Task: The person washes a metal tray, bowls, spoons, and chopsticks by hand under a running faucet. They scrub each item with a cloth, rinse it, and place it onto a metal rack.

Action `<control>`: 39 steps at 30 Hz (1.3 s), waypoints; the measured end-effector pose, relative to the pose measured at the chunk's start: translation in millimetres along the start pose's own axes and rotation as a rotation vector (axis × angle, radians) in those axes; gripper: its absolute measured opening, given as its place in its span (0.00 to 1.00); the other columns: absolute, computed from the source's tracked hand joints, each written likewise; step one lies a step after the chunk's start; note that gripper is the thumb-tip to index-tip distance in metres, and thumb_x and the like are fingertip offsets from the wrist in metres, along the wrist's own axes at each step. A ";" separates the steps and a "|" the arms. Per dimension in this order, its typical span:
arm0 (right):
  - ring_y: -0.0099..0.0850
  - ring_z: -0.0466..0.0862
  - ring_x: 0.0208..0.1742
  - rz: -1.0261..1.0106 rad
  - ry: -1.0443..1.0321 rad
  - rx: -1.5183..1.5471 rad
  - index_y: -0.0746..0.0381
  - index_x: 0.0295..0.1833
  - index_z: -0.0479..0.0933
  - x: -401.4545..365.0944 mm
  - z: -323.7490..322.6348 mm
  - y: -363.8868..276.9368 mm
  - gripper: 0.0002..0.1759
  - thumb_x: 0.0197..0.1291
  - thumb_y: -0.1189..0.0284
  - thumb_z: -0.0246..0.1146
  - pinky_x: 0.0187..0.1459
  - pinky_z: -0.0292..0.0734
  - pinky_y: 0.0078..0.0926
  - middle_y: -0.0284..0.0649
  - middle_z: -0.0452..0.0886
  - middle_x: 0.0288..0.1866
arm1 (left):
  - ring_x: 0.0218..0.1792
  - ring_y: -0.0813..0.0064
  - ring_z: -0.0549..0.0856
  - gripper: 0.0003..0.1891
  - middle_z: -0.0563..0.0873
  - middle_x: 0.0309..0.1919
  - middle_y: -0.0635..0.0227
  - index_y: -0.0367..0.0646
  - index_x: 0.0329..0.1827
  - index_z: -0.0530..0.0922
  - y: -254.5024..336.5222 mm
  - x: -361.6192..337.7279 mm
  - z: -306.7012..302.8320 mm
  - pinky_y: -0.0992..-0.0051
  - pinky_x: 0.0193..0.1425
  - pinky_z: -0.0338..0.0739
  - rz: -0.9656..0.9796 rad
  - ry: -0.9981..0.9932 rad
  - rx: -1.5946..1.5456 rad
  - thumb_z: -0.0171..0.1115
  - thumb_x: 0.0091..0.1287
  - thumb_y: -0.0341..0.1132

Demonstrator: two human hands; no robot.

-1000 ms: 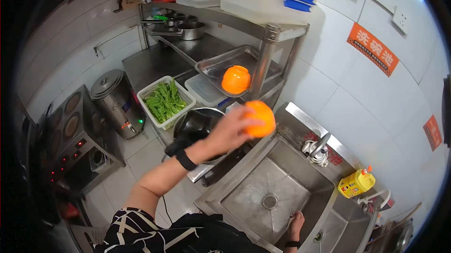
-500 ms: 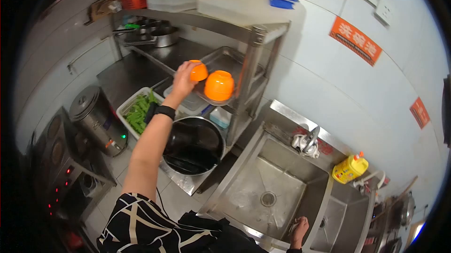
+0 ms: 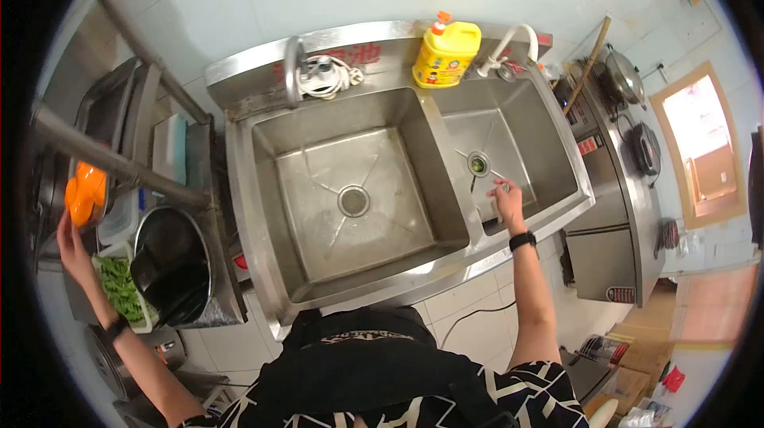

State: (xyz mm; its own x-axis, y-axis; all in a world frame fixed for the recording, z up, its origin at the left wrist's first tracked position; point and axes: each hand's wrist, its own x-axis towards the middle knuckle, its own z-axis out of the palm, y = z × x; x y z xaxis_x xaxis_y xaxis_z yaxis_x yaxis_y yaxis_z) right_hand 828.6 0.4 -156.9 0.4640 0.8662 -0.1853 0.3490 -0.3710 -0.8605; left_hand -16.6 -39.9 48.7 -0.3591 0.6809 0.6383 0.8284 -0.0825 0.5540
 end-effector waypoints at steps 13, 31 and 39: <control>0.39 0.78 0.44 -0.021 -0.564 -1.192 0.61 0.35 0.79 173.1 2.4 341.3 0.10 0.47 0.69 0.58 0.46 0.74 0.34 0.47 0.78 0.42 | 0.37 0.82 0.75 0.03 0.76 0.34 0.73 0.44 0.36 0.73 258.8 -246.6 240.8 0.81 0.42 0.71 -0.969 -0.491 -0.539 0.52 0.62 0.26; 0.35 0.79 0.33 -0.479 -0.420 -1.357 0.57 0.29 0.77 133.5 36.6 195.7 0.05 0.46 0.70 0.57 0.31 0.75 0.33 0.38 0.77 0.30 | 0.37 0.82 0.77 0.04 0.78 0.34 0.73 0.42 0.39 0.74 274.5 -268.6 275.2 0.80 0.43 0.72 -0.972 -0.788 -0.499 0.51 0.64 0.28; 0.37 0.82 0.31 0.112 0.138 -0.590 0.65 0.32 0.78 132.0 -5.5 22.3 0.14 0.46 0.64 0.59 0.33 0.76 0.31 0.46 0.81 0.28 | 0.37 0.81 0.76 0.07 0.79 0.33 0.71 0.39 0.38 0.75 243.2 -248.7 269.3 0.81 0.43 0.71 -0.775 -0.835 -0.652 0.48 0.62 0.23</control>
State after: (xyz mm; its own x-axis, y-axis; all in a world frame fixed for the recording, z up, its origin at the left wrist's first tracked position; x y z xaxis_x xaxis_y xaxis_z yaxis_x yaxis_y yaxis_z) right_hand 902.1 104.6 -198.0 0.6111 0.7748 -0.1621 0.6657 -0.6139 -0.4242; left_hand 389.9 -33.3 -119.2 -0.0771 0.9333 -0.3508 0.0853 0.3567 0.9303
